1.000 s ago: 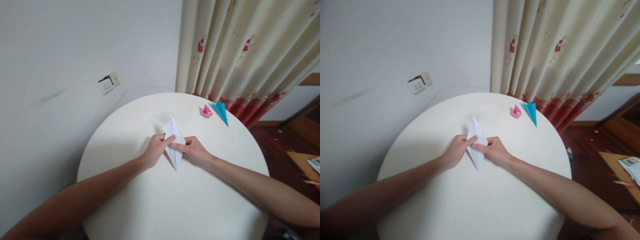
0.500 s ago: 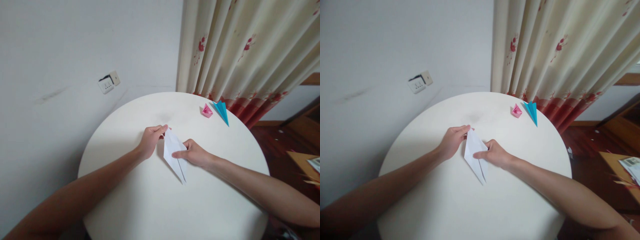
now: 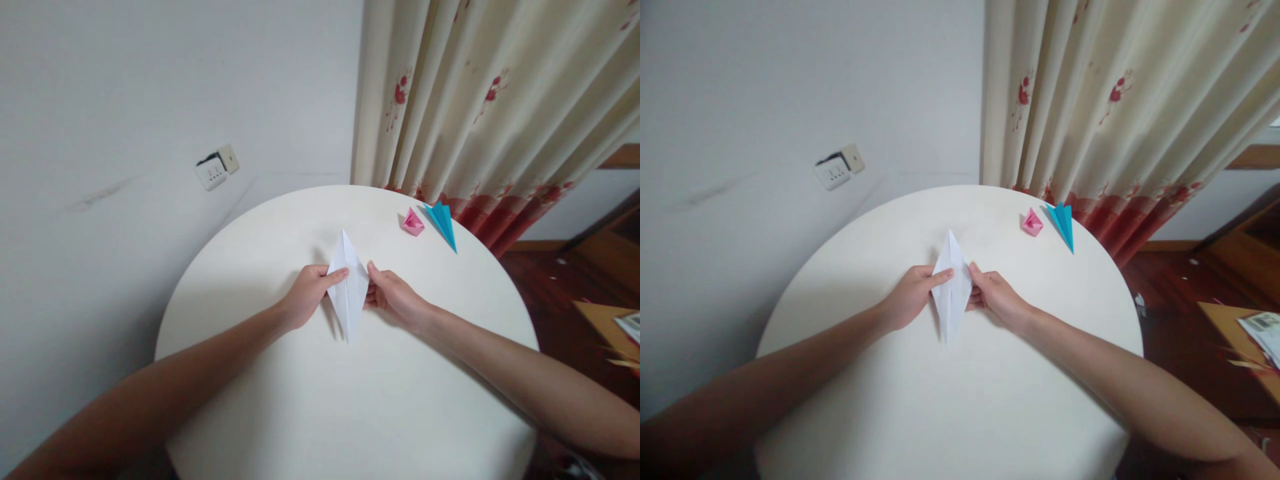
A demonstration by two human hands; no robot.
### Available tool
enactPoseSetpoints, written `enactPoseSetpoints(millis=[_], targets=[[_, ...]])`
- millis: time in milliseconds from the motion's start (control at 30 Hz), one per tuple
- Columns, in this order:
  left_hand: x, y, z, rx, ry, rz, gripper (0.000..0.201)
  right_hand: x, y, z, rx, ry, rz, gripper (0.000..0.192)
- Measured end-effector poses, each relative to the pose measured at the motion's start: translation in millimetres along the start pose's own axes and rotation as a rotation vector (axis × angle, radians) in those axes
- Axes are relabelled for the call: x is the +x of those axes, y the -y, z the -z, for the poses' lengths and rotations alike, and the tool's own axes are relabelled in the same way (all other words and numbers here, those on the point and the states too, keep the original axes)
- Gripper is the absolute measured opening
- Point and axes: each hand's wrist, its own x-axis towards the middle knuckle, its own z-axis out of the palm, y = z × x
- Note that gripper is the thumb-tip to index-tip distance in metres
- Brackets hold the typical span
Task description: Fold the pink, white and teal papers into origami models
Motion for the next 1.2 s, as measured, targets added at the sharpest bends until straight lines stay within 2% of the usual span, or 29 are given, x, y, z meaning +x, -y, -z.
enactPoseSetpoints(millis=[67,200,467,700,833,1000,1200], targets=[[0.6,-2.6,2.5,-0.038,0.011,0.023,0.037,0.2,1.0,3.4,0.044,0.025,0.016,0.063],[-0.5,-3.4,2.6,-0.031,0.015,0.013,0.037,-2.1,2.0,6.3,-0.069,0.05,0.111,0.05],[-5.4,2.7,-5.9,0.177,-0.094,-0.12,0.038,0.4,-5.9,1.4,-0.243,-0.093,0.163,0.047],[-5.3,-0.3,-4.2,0.182,0.01,-0.163,0.035,-2.7,0.4,-3.3,-0.232,-0.159,0.169,0.044],[-4.8,-1.8,-5.4,0.244,-0.038,-0.221,0.033,-1.9,2.0,-4.6,-0.201,-0.162,0.144,0.042],[-3.7,-0.1,-9.8,0.114,-0.103,-0.31,0.042,-1.1,0.9,-3.5,-0.159,-0.228,0.184,0.038],[-1.6,3.1,-8.5,0.226,-0.22,-0.338,0.029,-0.8,-2.2,-3.9,-0.155,-0.288,0.216,0.036]])
